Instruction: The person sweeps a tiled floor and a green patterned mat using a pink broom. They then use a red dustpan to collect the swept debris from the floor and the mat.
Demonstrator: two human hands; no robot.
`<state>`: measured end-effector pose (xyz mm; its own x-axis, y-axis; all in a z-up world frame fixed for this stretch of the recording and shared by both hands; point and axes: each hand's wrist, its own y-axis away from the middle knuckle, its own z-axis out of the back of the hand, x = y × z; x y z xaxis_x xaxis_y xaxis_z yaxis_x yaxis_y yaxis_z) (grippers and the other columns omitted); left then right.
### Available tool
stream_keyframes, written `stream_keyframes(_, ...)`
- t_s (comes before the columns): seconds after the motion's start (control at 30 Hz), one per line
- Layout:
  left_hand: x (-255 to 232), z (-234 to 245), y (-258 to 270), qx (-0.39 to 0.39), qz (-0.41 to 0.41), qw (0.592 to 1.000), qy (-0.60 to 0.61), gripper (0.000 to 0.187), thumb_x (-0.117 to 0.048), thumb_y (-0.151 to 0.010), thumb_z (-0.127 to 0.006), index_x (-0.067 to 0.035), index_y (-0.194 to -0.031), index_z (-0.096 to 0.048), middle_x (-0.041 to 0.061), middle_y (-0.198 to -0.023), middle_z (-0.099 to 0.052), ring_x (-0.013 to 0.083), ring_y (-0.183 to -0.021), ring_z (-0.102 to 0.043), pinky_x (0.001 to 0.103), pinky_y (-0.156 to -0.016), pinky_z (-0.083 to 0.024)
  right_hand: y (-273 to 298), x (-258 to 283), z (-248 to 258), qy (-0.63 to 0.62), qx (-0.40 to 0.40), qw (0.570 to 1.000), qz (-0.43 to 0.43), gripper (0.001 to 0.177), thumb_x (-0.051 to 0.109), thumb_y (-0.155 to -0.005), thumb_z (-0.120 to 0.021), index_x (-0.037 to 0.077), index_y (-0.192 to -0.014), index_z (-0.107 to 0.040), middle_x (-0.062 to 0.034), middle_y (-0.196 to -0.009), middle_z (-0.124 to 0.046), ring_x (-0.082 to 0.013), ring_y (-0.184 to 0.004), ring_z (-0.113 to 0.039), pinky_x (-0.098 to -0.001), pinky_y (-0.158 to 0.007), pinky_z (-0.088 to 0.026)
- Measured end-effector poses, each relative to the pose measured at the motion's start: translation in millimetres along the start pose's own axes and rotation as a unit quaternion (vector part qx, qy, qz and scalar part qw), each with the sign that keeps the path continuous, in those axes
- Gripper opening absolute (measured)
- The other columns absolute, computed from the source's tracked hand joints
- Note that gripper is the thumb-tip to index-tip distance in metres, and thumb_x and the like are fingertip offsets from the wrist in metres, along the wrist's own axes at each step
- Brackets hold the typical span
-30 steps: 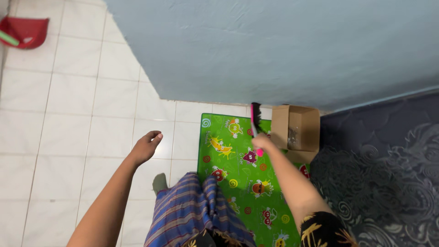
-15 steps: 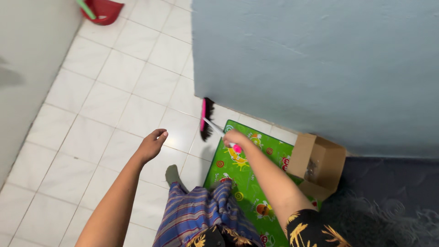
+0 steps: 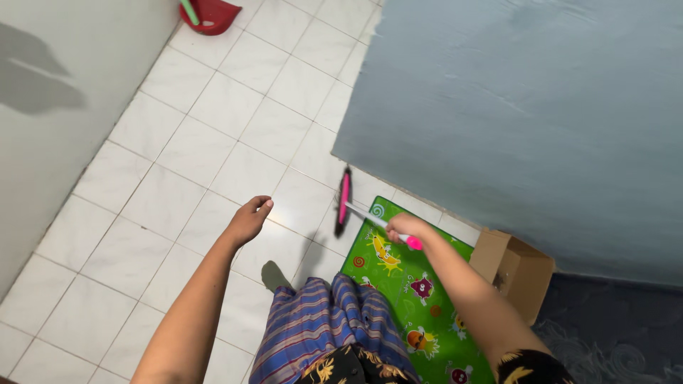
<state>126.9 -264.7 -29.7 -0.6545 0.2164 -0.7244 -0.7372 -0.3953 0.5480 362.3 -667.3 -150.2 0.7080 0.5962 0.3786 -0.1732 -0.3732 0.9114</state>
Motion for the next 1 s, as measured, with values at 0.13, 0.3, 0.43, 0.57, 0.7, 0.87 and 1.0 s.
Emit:
stream_keyframes(0.13,24.7,31.7,2.8,-0.017,0.015,1.000,0.010,0.057,-0.047,-0.100,-0.052,-0.008,-0.141,-0.057,0.018,-0.138,-0.064,0.0317,-0.131,-0.058,0.042,-0.108,-0.045,-50.4,20.8,-62.0,0.167,-0.034,0.984,0.055,0.018,-0.008,-0.087,-0.051,-0.006,-0.070,-0.056,-0.0091,-0.057,-0.056,-0.0144,-0.045,-0.051,-0.0285,-0.041,-0.040)
stream_keyframes(0.3,69.9,80.2,14.9,-0.045,0.058,0.997,0.017,0.057,-0.047,-0.100,-0.051,-0.009,-0.142,-0.057,0.017,-0.139,-0.063,0.0310,-0.132,-0.058,0.042,-0.109,-0.045,-109.5,70.2,-148.2,0.090,-0.016,0.993,0.075,0.016,-0.011,-0.084,-0.050,-0.006,-0.070,-0.056,-0.0071,-0.057,-0.052,-0.0125,-0.045,-0.045,-0.0294,-0.042,-0.033)
stream_keyframes(0.43,99.0,125.8,26.8,-0.062,0.084,0.994,0.030,0.057,-0.047,-0.100,-0.051,-0.009,-0.142,-0.056,0.016,-0.141,-0.062,0.0308,-0.133,-0.056,0.042,-0.109,-0.045,-105.8,124.9,-197.4,-0.065,0.035,0.996,0.053,0.012,-0.002,-0.092,-0.052,0.004,-0.081,-0.054,-0.0012,-0.062,-0.048,-0.0078,-0.049,-0.042,-0.0232,-0.044,-0.033)
stream_keyframes(0.57,113.1,167.3,28.7,-0.080,0.099,0.991,0.043,0.057,-0.047,-0.100,-0.051,-0.010,-0.142,-0.056,0.015,-0.140,-0.062,0.0303,-0.132,-0.057,0.042,-0.108,-0.044,-61.6,165.6,-226.6,-0.107,0.047,0.991,0.070,0.008,0.000,-0.094,-0.051,0.002,-0.086,-0.052,-0.0026,-0.067,-0.054,-0.0057,-0.052,-0.042,-0.0204,-0.044,-0.030)
stream_keyframes(0.7,121.0,196.6,24.6,-0.100,0.086,0.990,0.045,0.056,-0.047,-0.100,-0.051,-0.010,-0.141,-0.058,0.015,-0.139,-0.064,0.0302,-0.130,-0.058,0.042,-0.107,-0.046,-49.2,182.7,-235.3,-0.039,0.038,0.997,0.048,0.014,0.000,-0.095,-0.049,-0.001,-0.082,-0.050,-0.0028,-0.064,-0.048,-0.0068,-0.049,-0.040,-0.0210,-0.041,-0.031)
stream_keyframes(0.87,132.0,213.8,18.5,-0.106,0.080,0.988,0.075,0.056,-0.047,-0.099,-0.052,-0.010,-0.141,-0.058,0.015,-0.138,-0.064,0.0298,-0.130,-0.058,0.041,-0.107,-0.045,-76.7,175.6,-250.7,0.007,0.020,1.000,0.003,0.017,-0.009,-0.093,-0.047,-0.007,-0.077,-0.049,-0.0094,-0.065,-0.051,-0.0100,-0.049,-0.044,-0.0233,-0.041,-0.034)
stream_keyframes(1.0,150.6,219.2,20.0,-0.116,0.070,0.988,0.076,0.056,-0.047,-0.100,-0.052,-0.008,-0.140,-0.058,0.015,-0.138,-0.064,0.0295,-0.129,-0.060,0.041,-0.108,-0.045,-121.7,175.3,-288.8,0.050,0.016,0.999,-0.010,0.018,-0.004,-0.092,-0.048,-0.008,-0.077,-0.055,-0.0073,-0.062,-0.051,-0.0090,-0.045,-0.041,-0.0235,-0.038,-0.031)
